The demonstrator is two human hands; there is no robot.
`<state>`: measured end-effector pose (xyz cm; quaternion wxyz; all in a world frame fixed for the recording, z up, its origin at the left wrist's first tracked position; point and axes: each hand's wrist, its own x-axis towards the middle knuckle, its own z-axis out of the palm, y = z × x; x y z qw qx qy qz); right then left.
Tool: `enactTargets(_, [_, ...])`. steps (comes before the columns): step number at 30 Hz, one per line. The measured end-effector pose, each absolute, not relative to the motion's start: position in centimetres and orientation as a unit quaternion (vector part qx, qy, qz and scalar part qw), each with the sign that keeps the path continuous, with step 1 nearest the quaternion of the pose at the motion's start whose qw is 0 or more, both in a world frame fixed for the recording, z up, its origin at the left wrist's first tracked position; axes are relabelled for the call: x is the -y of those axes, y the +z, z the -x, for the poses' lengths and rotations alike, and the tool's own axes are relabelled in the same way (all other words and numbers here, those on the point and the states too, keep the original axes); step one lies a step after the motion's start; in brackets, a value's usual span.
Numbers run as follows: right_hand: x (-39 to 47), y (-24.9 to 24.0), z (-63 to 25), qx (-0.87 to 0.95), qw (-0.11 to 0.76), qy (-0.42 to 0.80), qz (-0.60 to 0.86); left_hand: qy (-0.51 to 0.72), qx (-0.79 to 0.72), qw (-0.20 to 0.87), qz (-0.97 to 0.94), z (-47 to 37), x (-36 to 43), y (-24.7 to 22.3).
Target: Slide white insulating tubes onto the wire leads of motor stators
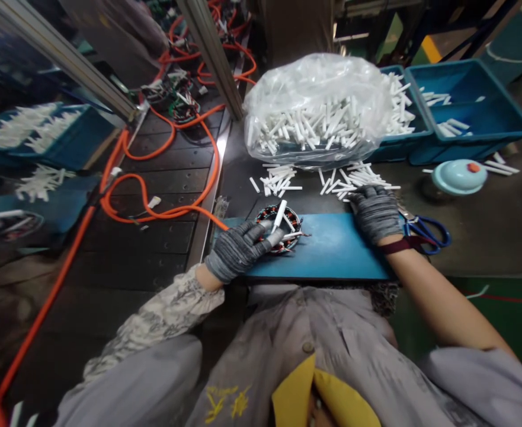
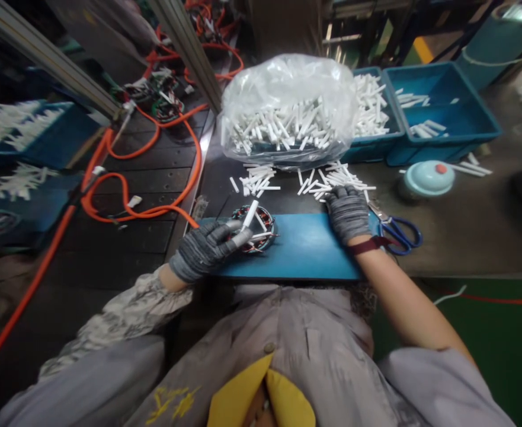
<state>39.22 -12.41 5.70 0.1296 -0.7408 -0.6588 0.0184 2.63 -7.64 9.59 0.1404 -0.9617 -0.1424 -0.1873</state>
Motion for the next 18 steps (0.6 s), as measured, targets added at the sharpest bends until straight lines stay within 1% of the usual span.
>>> enactTargets(2, [13.4, 6.1, -37.6, 0.655, 0.215, 0.051, 0.723, -0.153, 0.147, 0.112, 0.971, -2.6, 7.4, 9.7])
enactTargets(5, [15.8, 6.9, -34.5, 0.625, 0.361, 0.200, 0.662, -0.131, 0.152, 0.086, 0.976, -2.6, 7.2, 9.7])
enactTargets(7, [16.9, 7.2, -32.8, 0.602, 0.416, 0.283, 0.620, -0.154, 0.131, 0.107, 0.974, -2.8, 7.2, 9.7])
enactTargets(10, [17.6, 6.9, -31.8, 0.568, 0.459, 0.338, 0.593, -0.184, 0.107, 0.138, 0.967, -3.0, 7.0, 9.8])
enactTargets(13, [17.4, 6.5, -31.9, 0.559, 0.478, 0.353, 0.579, -0.179, 0.105, 0.120, 0.971, -2.7, 6.7, 9.7])
enactTargets(16, [17.3, 6.4, -32.2, 0.604, 0.485, 0.319, 0.546, -0.153, 0.115, 0.090, 0.977, -2.3, 6.7, 9.4])
enactTargets(18, [17.4, 6.5, -32.0, 0.658, 0.467, 0.276, 0.522, -0.136, 0.115, 0.089, 0.980, -2.1, 6.8, 9.2])
